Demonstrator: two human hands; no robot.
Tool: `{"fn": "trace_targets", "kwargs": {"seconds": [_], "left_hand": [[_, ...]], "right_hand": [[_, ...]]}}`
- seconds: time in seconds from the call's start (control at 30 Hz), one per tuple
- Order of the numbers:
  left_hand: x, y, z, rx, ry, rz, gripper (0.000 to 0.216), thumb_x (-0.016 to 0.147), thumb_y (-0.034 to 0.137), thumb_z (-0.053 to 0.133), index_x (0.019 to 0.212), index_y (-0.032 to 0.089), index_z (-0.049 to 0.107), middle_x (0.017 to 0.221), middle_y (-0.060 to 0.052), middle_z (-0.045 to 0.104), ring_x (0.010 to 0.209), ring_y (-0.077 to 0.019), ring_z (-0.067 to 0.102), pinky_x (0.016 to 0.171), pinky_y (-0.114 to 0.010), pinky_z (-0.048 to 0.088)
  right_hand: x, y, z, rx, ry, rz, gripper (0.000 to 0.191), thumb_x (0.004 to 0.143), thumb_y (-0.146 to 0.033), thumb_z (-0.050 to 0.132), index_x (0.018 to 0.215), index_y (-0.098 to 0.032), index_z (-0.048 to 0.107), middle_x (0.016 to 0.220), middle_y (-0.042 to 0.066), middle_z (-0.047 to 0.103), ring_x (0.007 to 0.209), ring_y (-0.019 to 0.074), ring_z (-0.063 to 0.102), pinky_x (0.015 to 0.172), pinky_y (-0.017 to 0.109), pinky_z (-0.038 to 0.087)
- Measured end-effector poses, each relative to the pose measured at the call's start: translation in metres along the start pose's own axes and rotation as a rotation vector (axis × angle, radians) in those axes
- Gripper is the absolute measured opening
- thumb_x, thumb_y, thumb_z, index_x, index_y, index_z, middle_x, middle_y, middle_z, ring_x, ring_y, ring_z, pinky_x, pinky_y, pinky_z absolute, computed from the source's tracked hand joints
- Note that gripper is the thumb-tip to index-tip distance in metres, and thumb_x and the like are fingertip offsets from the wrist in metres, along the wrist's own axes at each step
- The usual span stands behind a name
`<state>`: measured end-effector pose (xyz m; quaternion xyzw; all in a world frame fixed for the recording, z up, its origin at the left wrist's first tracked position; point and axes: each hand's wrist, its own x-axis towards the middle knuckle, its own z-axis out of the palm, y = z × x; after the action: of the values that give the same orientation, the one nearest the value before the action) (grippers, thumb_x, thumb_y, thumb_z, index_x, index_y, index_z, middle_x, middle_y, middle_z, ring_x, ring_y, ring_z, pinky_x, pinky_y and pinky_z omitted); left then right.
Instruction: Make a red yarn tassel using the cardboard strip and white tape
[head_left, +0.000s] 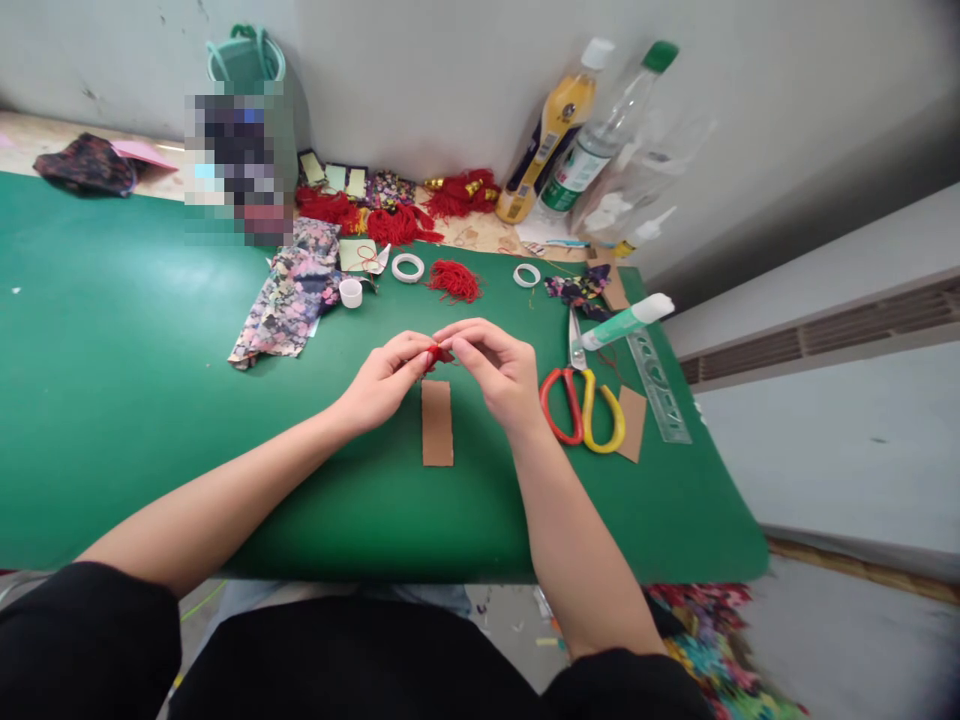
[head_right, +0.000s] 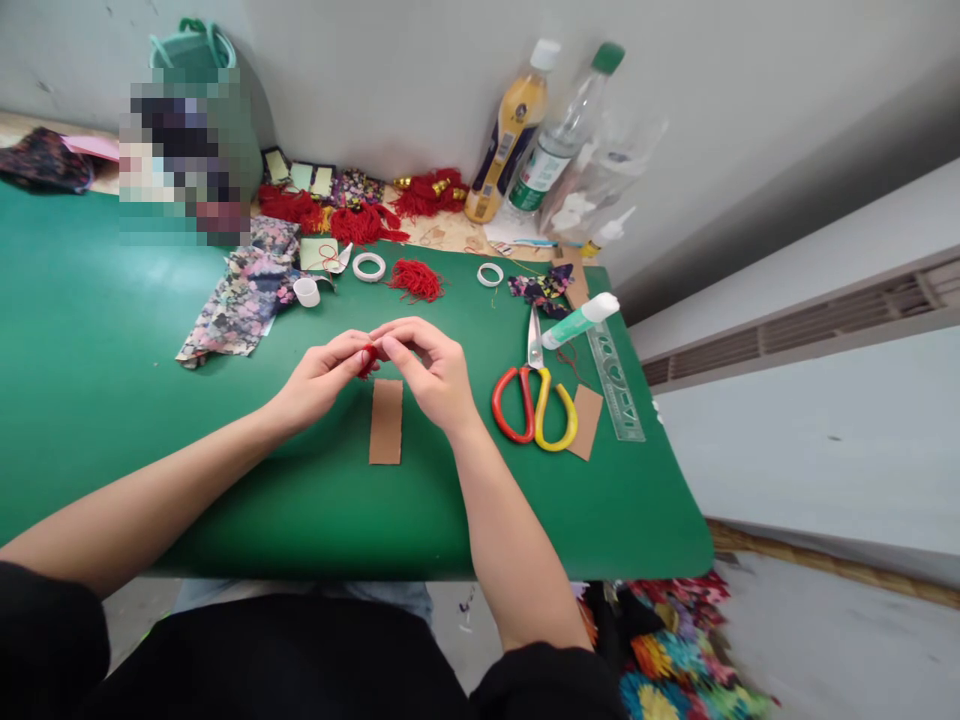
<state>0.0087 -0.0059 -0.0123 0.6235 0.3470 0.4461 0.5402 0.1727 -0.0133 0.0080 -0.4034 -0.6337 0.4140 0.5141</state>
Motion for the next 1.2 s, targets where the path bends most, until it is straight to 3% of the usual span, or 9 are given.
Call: {"fn": "trace_targets", "kwargs": {"seconds": [0.3,0.5,0.73,0.9,0.97,1.07,1.2], "left_hand": [[-0.001,0.001,0.000,-0.018,-0.002,-0.012,0.038,0.086,0.053,0.057,0.083,0.016,0.067,0.094,-0.006,0.058,0.080,-0.0140,0.054,0.077,-0.029,0.048],[0.000,0.003,0.000,0.010,-0.026,-0.016,0.039,0.086,0.053,0.056,0.077,0.015,0.066,0.095,-0.007,0.058,0.082,-0.0144,0.053,0.077,-0.029,0.047],[-0.003,0.002,-0.001,-0.059,-0.062,-0.031,0.035,0.083,0.050,0.061,0.083,0.016,0.067,0.103,-0.007,0.058,0.090,-0.0173,0.055,0.084,-0.032,0.047],[-0.004,-0.006,-0.004,-0.192,0.101,0.043,0.040,0.074,0.048,0.070,0.102,0.020,0.061,0.109,-0.006,0.062,0.097,-0.0195,0.053,0.092,-0.034,0.042],[-0.003,-0.007,-0.003,-0.298,0.090,0.078,0.042,0.075,0.048,0.070,0.104,0.021,0.056,0.112,-0.007,0.062,0.100,-0.0195,0.056,0.092,-0.034,0.042],[-0.002,-0.003,0.001,-0.415,0.016,0.075,0.047,0.076,0.050,0.070,0.109,0.022,0.051,0.104,-0.006,0.065,0.097,-0.0189,0.060,0.085,-0.032,0.046],[-0.003,0.005,0.006,-0.427,-0.013,-0.023,0.042,0.077,0.047,0.073,0.101,0.020,0.053,0.086,-0.001,0.064,0.079,-0.0125,0.061,0.076,-0.027,0.046]], "right_hand": [[-0.001,0.003,0.003,0.093,0.032,0.033,0.024,0.074,-0.036,0.077,0.089,-0.022,0.065,0.090,0.002,0.072,0.087,0.0160,0.069,0.085,0.034,0.059],[0.000,0.003,0.005,0.094,0.061,0.025,0.025,0.071,-0.033,0.080,0.086,-0.021,0.064,0.085,0.000,0.072,0.081,0.0144,0.069,0.082,0.033,0.059],[0.000,0.003,0.003,0.136,0.089,0.037,0.024,0.069,-0.030,0.082,0.082,-0.022,0.064,0.081,-0.001,0.072,0.079,0.0135,0.069,0.080,0.031,0.059],[0.001,0.005,0.001,0.200,0.075,-0.021,0.019,0.072,-0.023,0.080,0.084,-0.022,0.065,0.082,-0.002,0.073,0.078,0.0127,0.071,0.078,0.029,0.058],[0.001,0.006,0.001,0.179,0.060,-0.054,0.020,0.072,-0.024,0.080,0.085,-0.022,0.065,0.082,-0.002,0.073,0.080,0.0138,0.071,0.079,0.030,0.058],[0.001,0.008,0.002,0.118,0.035,-0.094,0.023,0.071,-0.024,0.080,0.088,-0.023,0.065,0.082,-0.002,0.072,0.081,0.0147,0.072,0.080,0.031,0.058],[0.000,0.008,0.003,0.044,0.059,-0.134,0.023,0.071,-0.025,0.080,0.088,-0.024,0.066,0.084,-0.002,0.071,0.081,0.0149,0.071,0.080,0.031,0.057]]}}
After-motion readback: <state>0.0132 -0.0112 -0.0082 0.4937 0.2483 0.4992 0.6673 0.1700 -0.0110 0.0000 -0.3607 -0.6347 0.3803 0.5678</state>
